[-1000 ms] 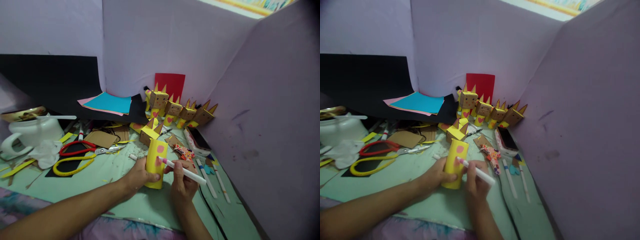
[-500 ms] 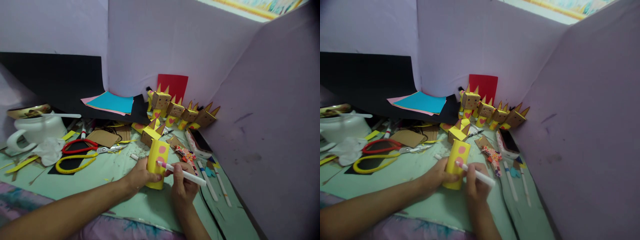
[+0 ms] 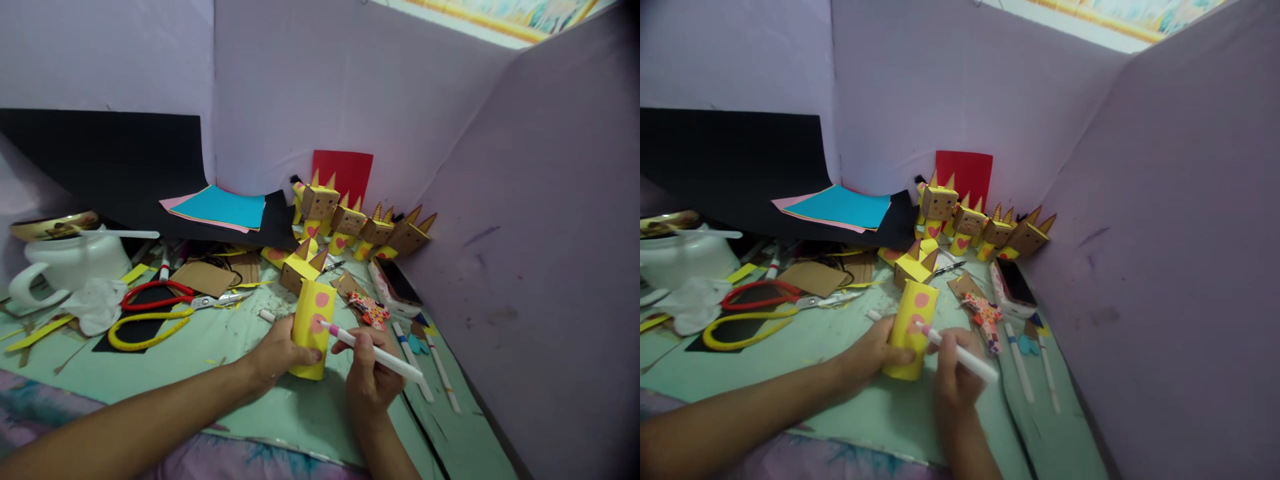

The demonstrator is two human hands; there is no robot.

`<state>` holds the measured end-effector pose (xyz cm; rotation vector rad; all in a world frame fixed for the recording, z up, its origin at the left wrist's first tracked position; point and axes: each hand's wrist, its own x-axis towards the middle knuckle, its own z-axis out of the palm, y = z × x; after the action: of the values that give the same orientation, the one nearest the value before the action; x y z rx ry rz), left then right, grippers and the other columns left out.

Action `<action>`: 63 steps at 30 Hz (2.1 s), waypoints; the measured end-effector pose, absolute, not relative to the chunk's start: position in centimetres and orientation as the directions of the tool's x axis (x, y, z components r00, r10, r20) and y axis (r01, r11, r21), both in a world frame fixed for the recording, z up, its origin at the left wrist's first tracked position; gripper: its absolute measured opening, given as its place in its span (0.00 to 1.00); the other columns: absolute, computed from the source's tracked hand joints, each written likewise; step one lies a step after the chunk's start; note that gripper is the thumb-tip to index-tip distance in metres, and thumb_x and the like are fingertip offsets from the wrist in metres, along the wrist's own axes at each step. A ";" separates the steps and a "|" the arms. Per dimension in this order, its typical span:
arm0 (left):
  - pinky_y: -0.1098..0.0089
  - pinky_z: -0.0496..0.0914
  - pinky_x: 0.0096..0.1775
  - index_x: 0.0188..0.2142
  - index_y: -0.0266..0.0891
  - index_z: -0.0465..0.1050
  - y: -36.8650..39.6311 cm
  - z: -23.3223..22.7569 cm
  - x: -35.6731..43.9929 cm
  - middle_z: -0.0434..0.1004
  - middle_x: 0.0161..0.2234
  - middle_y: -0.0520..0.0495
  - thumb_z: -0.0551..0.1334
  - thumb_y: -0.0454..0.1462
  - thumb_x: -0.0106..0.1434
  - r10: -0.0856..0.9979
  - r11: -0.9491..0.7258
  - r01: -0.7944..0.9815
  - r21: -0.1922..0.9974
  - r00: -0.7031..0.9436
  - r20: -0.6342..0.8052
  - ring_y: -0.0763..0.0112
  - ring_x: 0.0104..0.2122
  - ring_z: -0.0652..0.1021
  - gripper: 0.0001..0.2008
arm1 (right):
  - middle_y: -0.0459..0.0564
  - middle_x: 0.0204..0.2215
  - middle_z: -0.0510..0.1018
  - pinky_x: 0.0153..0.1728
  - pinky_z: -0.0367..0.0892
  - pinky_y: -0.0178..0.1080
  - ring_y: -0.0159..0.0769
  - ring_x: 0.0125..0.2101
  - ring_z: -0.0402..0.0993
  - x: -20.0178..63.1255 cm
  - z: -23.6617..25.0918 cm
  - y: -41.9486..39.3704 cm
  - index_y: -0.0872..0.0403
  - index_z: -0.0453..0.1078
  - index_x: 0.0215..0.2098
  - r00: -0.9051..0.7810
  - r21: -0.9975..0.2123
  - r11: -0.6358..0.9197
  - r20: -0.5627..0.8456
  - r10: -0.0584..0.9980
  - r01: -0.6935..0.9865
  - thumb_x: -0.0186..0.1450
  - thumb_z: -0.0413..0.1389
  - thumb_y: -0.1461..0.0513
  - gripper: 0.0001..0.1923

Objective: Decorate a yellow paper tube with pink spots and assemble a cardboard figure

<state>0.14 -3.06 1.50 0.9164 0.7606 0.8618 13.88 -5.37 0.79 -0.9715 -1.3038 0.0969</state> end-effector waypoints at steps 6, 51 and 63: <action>0.69 0.67 0.30 0.37 0.34 0.71 -2.9 1.3 0.2 0.77 0.29 0.47 0.73 0.37 0.36 0.879 0.346 -0.333 0.877 0.442 -0.179 0.66 0.29 0.75 0.27 | 0.43 0.19 0.73 0.25 0.65 0.34 0.31 0.22 0.71 14.0 0.4 -5.2 0.54 0.68 0.28 0.222 -0.597 0.624 0.788 0.574 0.504 0.67 0.50 0.63 0.10; 0.70 0.67 0.29 0.36 0.34 0.70 -2.8 1.0 0.2 0.77 0.28 0.48 0.72 0.36 0.36 0.884 0.338 -0.307 0.890 0.429 -0.188 0.68 0.28 0.75 0.25 | 0.43 0.18 0.71 0.20 0.62 0.30 0.28 0.18 0.67 14.1 0.5 -5.4 0.54 0.67 0.25 0.179 -0.628 0.620 0.756 0.630 0.471 0.66 0.50 0.63 0.11; 0.70 0.68 0.30 0.39 0.33 0.70 -2.8 1.0 0.2 0.77 0.29 0.48 0.71 0.36 0.36 0.888 0.331 -0.305 0.893 0.421 -0.185 0.68 0.28 0.74 0.27 | 0.42 0.19 0.72 0.23 0.64 0.31 0.29 0.20 0.69 14.4 0.1 -5.1 0.54 0.67 0.28 0.211 -0.644 0.613 0.748 0.629 0.457 0.66 0.51 0.64 0.09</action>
<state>0.22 -2.76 1.05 0.9065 0.7768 0.8910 14.40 -5.10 0.08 -0.9895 -1.4220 0.1518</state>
